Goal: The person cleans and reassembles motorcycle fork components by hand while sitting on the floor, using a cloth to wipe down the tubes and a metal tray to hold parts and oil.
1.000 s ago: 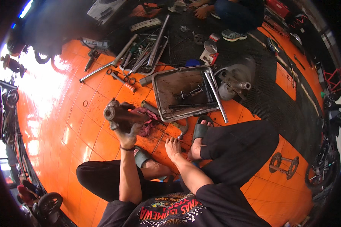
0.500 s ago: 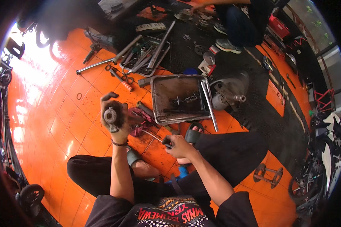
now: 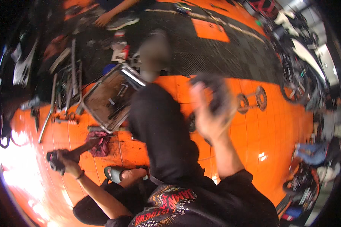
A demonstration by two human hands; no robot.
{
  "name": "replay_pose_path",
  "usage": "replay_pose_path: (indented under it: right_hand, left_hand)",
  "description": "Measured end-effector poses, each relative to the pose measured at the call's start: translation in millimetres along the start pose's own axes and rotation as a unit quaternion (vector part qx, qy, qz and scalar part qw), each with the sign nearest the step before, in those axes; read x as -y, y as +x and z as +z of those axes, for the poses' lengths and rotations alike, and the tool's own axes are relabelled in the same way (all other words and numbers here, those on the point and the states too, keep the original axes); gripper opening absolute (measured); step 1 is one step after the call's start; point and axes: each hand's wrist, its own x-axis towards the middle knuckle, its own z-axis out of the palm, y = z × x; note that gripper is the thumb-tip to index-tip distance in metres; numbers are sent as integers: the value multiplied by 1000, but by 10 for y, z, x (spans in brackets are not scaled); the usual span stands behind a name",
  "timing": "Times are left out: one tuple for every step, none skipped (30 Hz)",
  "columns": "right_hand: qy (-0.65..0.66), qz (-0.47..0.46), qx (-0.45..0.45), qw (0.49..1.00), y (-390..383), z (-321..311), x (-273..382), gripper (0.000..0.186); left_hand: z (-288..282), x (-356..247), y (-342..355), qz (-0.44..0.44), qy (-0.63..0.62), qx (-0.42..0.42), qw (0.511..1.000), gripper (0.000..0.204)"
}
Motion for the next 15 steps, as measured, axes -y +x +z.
replay_pose_path:
  right_hand:
    - [-172,-15,-58,983,192,-346,-170,14]
    - [-122,35,-104,986,257,-639,-552,13]
    - [-96,97,-122,983,218,-805,-941,11]
    - [-70,126,-74,987,90,-1048,-1396,10]
    - [-82,247,-46,965,-139,-1235,-1785,10]
    - [-160,314,1,936,-427,-1246,-2073,14]
    - [-179,336,48,923,-727,-1207,-2372,20]
    - [-222,352,110,902,-1094,-1209,-2677,27]
    - [-290,311,176,888,-1328,-1054,-2704,30]
    - [-306,276,209,887,-1545,-947,-2778,31]
    - [-319,236,240,886,-1743,-809,-2879,33]
    - [-330,196,270,883,-1903,-681,-2999,36]
    - [-360,135,288,877,-1964,-479,-3077,33]
    - [-392,68,302,866,-1951,-276,-3146,32]
    - [-422,0,314,851,-1913,-126,-3214,31]
  left_hand:
    - [-15,37,-6,-3,-9,15,1000,18]
    - [15,16,13,-3,-15,25,1000,18]
    - [136,-109,1,0,-21,5,1000,19]
    - [239,-215,-73,-1,-24,-17,1000,21]
    - [174,-81,-73,58,-13,19,998,22]
    - [92,47,-66,122,-4,55,991,32]
    - [87,79,-57,142,5,49,989,34]
    - [32,117,-54,160,17,47,986,36]
    - [-235,303,101,92,-6,54,994,36]
    - [-216,235,94,65,-19,49,997,35]
    - [-113,107,71,39,-33,41,998,35]
    - [-29,9,46,12,-47,33,998,34]
    - [-5,-13,44,50,-66,34,996,32]
    - [18,-27,51,17,-85,17,996,31]
    - [34,-42,60,-16,-104,-1,994,30]
